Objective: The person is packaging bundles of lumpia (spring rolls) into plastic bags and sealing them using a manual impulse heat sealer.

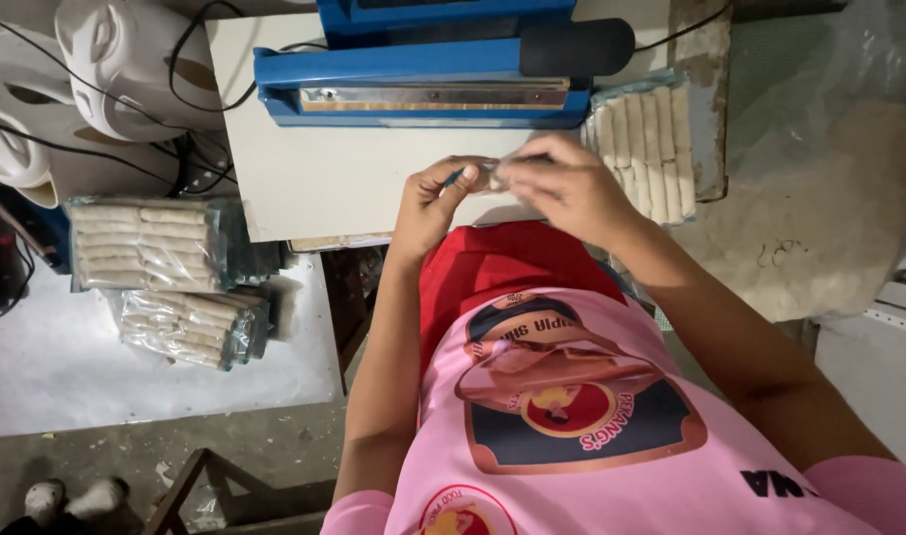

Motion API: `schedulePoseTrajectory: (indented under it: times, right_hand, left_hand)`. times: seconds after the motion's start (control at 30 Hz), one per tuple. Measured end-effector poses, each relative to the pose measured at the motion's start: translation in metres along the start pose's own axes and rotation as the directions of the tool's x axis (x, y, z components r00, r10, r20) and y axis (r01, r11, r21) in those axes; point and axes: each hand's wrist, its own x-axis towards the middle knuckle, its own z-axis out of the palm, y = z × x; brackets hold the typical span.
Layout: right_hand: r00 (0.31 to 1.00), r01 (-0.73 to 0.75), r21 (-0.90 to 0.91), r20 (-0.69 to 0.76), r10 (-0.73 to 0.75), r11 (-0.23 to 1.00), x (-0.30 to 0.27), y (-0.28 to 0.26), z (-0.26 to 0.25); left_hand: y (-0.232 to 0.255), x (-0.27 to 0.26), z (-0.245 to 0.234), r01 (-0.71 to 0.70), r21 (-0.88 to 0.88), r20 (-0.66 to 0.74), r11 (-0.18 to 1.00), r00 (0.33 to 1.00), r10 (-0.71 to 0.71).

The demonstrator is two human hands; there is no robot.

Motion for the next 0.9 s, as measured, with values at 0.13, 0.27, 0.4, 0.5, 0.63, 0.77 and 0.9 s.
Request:
schedulePoseTrajectory:
  times: [0.13,0.27,0.4,0.5,0.63,0.77,0.9]
  right_hand:
    - [0.985,-0.136,0.196,-0.074,0.153,0.971,-0.007,0.007,0.002]
    - [0.952,-0.242,0.405,-0.076,0.296,0.882,-0.011,0.013,0.005]
    - [0.942,-0.279,0.465,-0.037,0.334,0.840,-0.012,0.019,0.007]
    - [0.983,-0.167,0.236,-0.033,0.180,0.957,-0.018,0.034,0.006]
    - [0.976,-0.164,0.216,-0.106,0.189,0.963,-0.018,0.045,0.006]
    - [0.955,-0.188,0.326,-0.159,0.250,0.926,0.005,0.020,-0.016]
    - [0.928,-0.288,0.376,-0.116,0.353,0.881,0.014,0.026,-0.025]
  left_hand:
    - [0.004,0.002,-0.007,0.005,0.002,0.072,1.000,0.997,-0.005]
    - [-0.010,0.007,-0.001,0.026,0.062,0.133,0.998,0.991,-0.034]
    - [-0.010,0.009,0.006,0.011,0.028,0.064,1.000,0.998,-0.013]
    - [-0.006,0.009,0.005,0.056,-0.042,-0.001,0.998,0.998,-0.056]
    - [-0.009,0.018,-0.009,0.050,0.071,0.029,0.996,0.998,-0.052]
    - [0.036,0.025,-0.011,0.048,0.032,0.117,0.998,0.992,-0.052]
    - [-0.003,0.023,-0.020,0.058,-0.328,0.117,0.943,0.993,-0.020]
